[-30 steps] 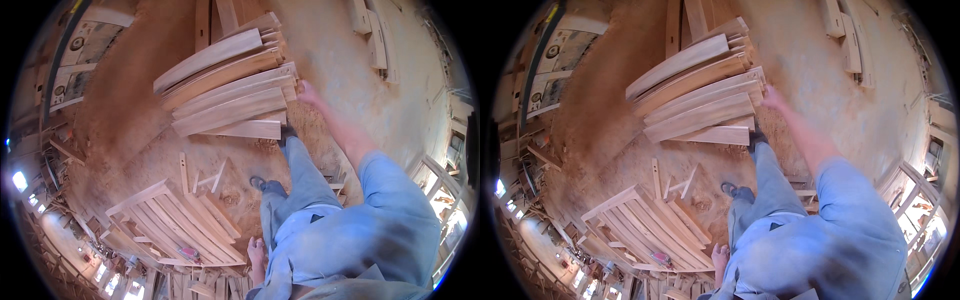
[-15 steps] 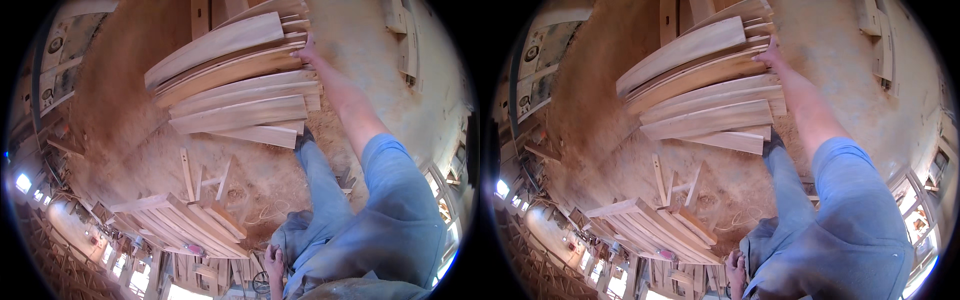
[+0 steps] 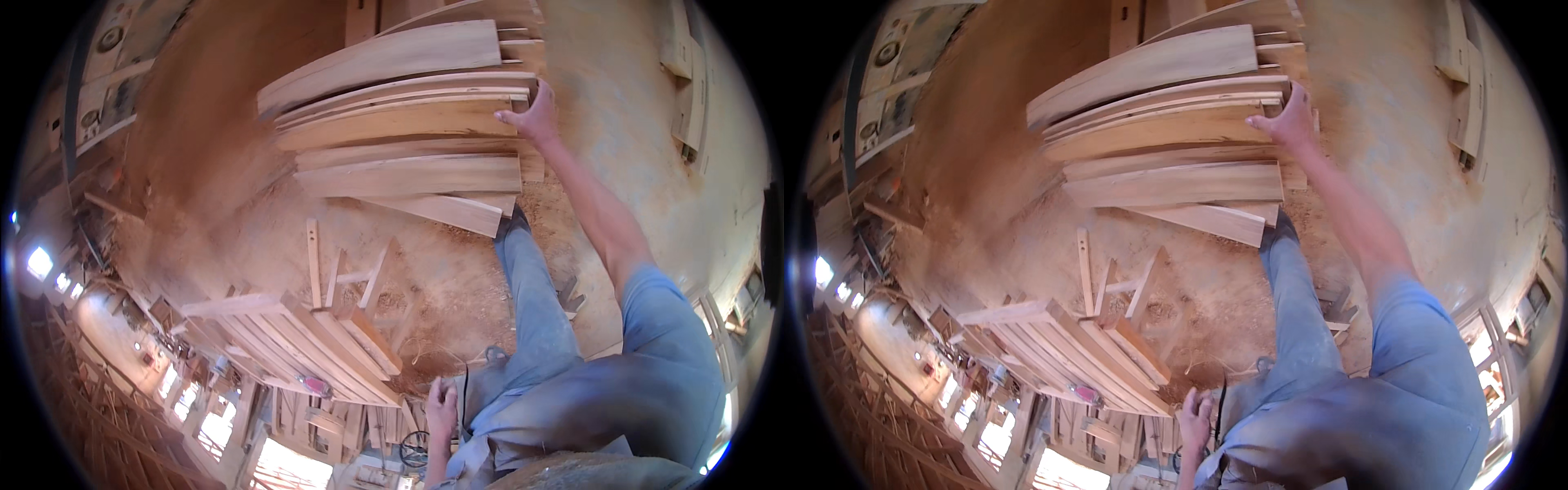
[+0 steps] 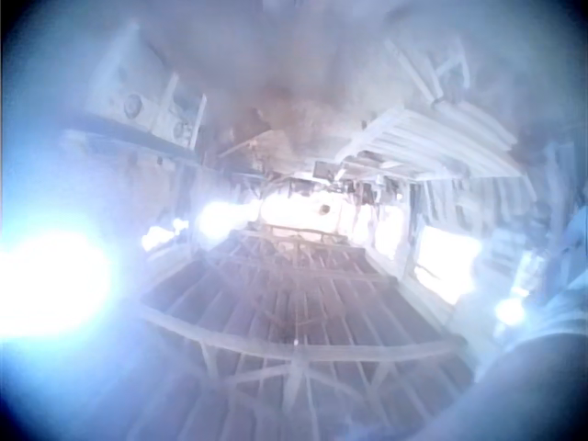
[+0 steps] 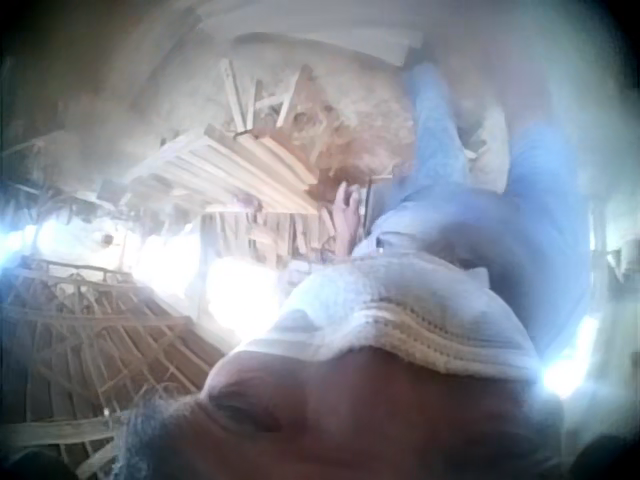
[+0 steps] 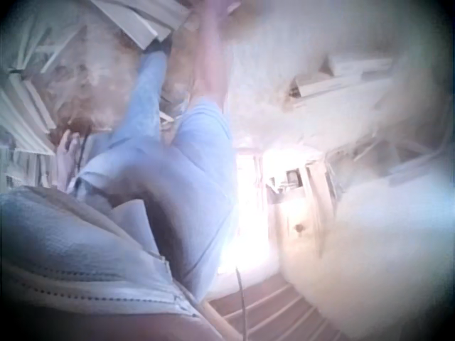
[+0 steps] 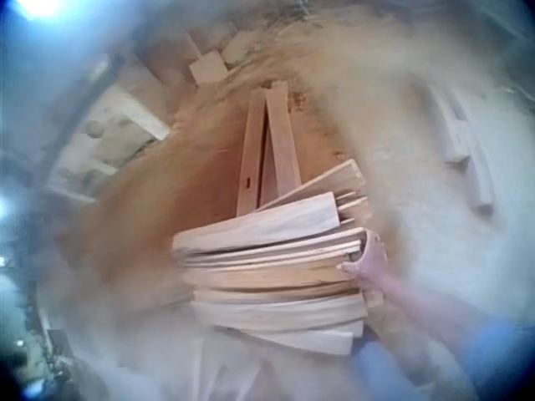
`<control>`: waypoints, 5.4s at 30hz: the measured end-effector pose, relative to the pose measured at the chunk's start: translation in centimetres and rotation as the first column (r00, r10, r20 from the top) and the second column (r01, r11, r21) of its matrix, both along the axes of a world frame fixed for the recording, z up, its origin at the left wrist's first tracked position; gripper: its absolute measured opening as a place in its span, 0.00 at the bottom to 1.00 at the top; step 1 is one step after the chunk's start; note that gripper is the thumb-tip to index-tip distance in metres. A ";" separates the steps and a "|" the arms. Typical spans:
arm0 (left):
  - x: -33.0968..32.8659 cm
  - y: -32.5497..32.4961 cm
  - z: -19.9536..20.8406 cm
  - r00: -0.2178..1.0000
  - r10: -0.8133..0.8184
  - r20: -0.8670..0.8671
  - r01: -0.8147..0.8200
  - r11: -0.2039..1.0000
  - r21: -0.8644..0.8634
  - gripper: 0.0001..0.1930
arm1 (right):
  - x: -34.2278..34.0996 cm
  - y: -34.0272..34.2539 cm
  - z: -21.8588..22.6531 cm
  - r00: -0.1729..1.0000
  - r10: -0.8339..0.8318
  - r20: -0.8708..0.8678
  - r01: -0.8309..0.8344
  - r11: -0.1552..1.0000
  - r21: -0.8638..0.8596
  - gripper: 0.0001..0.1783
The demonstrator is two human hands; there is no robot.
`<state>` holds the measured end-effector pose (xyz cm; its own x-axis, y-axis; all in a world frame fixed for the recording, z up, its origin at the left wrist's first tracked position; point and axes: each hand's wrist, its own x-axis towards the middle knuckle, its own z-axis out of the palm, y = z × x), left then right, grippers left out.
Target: The person uses a pneumatic nail gun to attach wooden planks to a rectangular wooden frame. They position each plank, secure it with nails, and occasionally adjust the pieces to ensure alignment. The process involves repetitive handling of planks and tool operation to build up the structure.
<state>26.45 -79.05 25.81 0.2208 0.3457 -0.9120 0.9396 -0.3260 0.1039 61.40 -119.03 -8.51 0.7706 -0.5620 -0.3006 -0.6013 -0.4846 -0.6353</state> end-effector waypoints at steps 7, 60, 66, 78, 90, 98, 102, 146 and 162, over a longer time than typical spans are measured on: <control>9.4 -0.7 -5.7 0.906 0.404 0.127 -0.343 0.876 -0.339 0.39 | -3.1 13.9 14.9 0.999 -0.028 0.034 0.029 0.999 -0.033 0.62; 57.9 60.9 5.1 -0.136 0.989 0.050 -0.458 -0.018 -0.889 0.24 | 42.0 90.5 33.5 0.339 0.938 -0.076 -0.583 0.273 0.765 0.42; 63.9 71.2 9.5 -0.335 0.937 0.098 -0.439 -0.063 -0.896 0.28 | 48.0 105.0 39.0 0.171 0.985 0.033 -0.597 0.077 0.799 0.37; 67.9 85.5 17.4 -0.582 0.533 0.615 -0.629 0.185 -0.755 0.34 | 52.2 128.2 47.7 -0.222 0.873 0.434 -0.538 -0.481 0.692 0.41; 64.9 113.5 6.7 -0.706 0.219 0.673 -0.704 -0.117 -0.700 0.41 | 45.7 164.1 38.8 -0.515 0.749 0.418 -0.261 -0.601 0.755 0.50; 67.4 121.4 -8.5 -0.735 0.302 0.607 -0.677 -0.365 -0.639 0.48 | 46.0 174.5 25.9 -0.728 0.677 0.109 -0.348 -0.501 0.792 0.47; 70.5 125.5 -10.4 -0.788 0.273 0.551 -0.614 -0.408 -0.676 0.51 | 47.1 178.1 23.2 -0.619 0.785 0.019 -0.403 -0.339 0.850 0.39; 54.0 133.6 -6.1 -0.970 0.234 0.069 -0.151 -0.351 -0.924 0.13 | 48.4 170.9 36.0 -0.665 0.740 0.096 -0.743 -0.645 -0.177 0.12; 21.5 120.7 -16.3 -0.377 0.399 0.836 -0.431 -0.874 0.223 0.35 | 12.1 172.8 18.3 -0.895 0.444 -0.052 -0.439 -0.851 0.288 0.25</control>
